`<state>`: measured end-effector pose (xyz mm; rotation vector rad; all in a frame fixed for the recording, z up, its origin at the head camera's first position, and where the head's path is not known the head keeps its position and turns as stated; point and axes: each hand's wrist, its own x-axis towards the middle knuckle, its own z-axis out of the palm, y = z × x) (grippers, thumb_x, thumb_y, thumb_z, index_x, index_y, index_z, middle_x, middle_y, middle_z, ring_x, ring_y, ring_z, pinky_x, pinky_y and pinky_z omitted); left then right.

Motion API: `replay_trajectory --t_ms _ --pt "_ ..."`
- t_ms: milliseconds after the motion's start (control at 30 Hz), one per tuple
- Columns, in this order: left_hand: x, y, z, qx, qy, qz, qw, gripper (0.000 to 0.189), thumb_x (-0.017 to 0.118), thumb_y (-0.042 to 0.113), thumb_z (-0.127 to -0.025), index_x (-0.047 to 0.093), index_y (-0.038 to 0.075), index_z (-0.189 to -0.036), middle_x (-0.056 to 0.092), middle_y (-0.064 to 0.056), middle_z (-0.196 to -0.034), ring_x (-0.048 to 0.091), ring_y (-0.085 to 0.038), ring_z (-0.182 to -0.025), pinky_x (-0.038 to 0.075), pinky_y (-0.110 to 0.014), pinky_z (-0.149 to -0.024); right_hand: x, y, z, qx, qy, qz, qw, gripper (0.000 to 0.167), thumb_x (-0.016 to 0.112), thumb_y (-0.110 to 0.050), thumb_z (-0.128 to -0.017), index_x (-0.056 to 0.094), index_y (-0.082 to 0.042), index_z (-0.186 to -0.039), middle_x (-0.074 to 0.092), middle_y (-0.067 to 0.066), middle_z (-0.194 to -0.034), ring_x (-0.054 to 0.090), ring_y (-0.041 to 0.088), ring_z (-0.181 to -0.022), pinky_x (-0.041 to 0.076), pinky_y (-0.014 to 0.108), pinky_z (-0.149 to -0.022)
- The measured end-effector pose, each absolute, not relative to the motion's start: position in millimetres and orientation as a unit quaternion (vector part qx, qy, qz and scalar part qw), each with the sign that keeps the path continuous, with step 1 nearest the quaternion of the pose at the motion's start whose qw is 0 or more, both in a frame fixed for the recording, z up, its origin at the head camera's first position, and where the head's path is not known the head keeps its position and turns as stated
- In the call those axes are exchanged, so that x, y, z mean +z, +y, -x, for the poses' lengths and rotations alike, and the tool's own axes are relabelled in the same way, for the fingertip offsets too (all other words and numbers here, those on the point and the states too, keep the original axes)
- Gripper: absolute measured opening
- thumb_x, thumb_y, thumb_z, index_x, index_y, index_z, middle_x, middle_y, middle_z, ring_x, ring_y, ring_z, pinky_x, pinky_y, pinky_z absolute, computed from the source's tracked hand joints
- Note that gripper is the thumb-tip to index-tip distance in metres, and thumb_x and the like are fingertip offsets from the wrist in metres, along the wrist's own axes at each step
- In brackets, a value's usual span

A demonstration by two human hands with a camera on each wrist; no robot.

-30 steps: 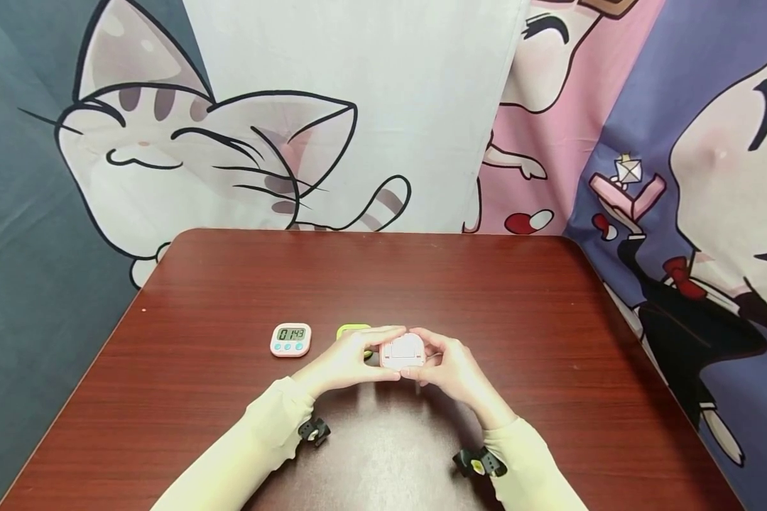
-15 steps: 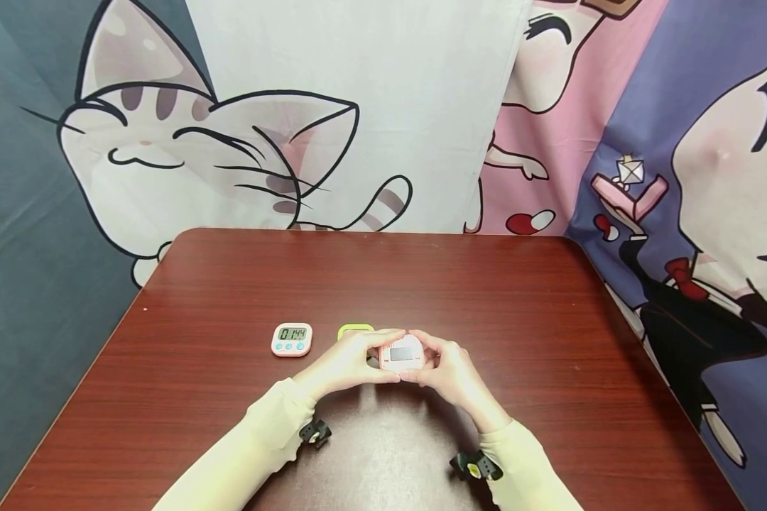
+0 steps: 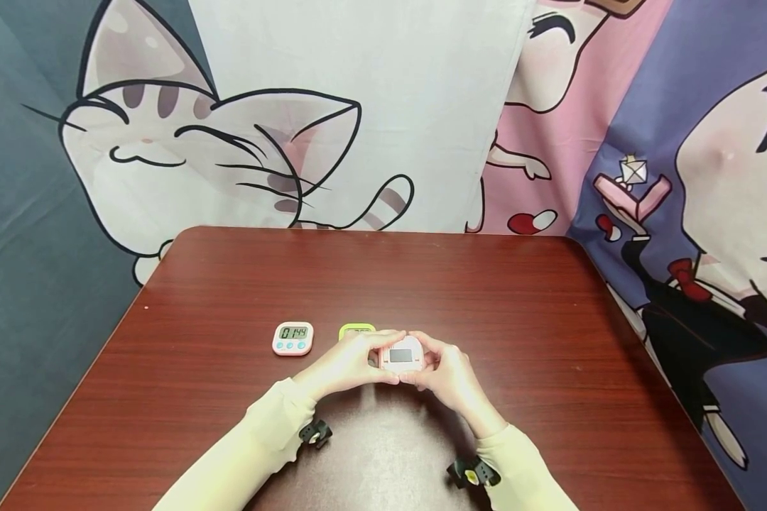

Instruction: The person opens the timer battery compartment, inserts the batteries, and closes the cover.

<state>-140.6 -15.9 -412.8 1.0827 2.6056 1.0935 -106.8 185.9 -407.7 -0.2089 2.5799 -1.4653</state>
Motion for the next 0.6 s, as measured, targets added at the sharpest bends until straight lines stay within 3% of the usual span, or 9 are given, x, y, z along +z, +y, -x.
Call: replay_trajectory --t_ms 267,467,600 --pt "-415.7 -14.4 140.1 0.359 0.861 -0.356 0.046 0.067 0.079 0.027 -0.077 0.052 0.006 -0.135 0.057 -0.003 -0.133 0.059 -0.013 -0.108 0.047 -0.021 -0.089 -410.1 185.9 106.3 -0.496 0.862 0.066 0.083 0.066 0.082 -0.009 -0.070 0.056 -0.010 -0.131 0.061 0.005 -0.066 0.059 0.016 -0.052 0.054 0.039 -0.053" --pt "-418.3 -14.2 139.8 0.365 0.860 -0.356 0.030 0.067 0.079 0.027 -0.077 0.052 0.006 -0.135 0.058 -0.005 -0.132 0.059 -0.016 -0.114 0.046 -0.025 -0.095 -411.0 185.1 107.7 -0.493 0.864 0.059 0.077 0.064 0.083 -0.009 -0.070 0.058 -0.014 -0.129 0.060 0.004 -0.063 0.059 0.017 -0.051 0.054 0.038 -0.051" --pt "-418.1 -16.2 140.7 0.403 0.846 -0.346 0.032 0.070 0.079 0.026 -0.077 0.050 0.008 -0.137 0.054 -0.007 -0.136 0.056 -0.017 -0.119 0.046 -0.026 -0.096 -408.0 186.9 109.4 -0.506 0.857 0.071 0.072 0.067 0.082 -0.009 -0.071 0.055 -0.010 -0.132 0.063 0.006 -0.067 0.061 0.016 -0.052 0.053 0.033 -0.051"
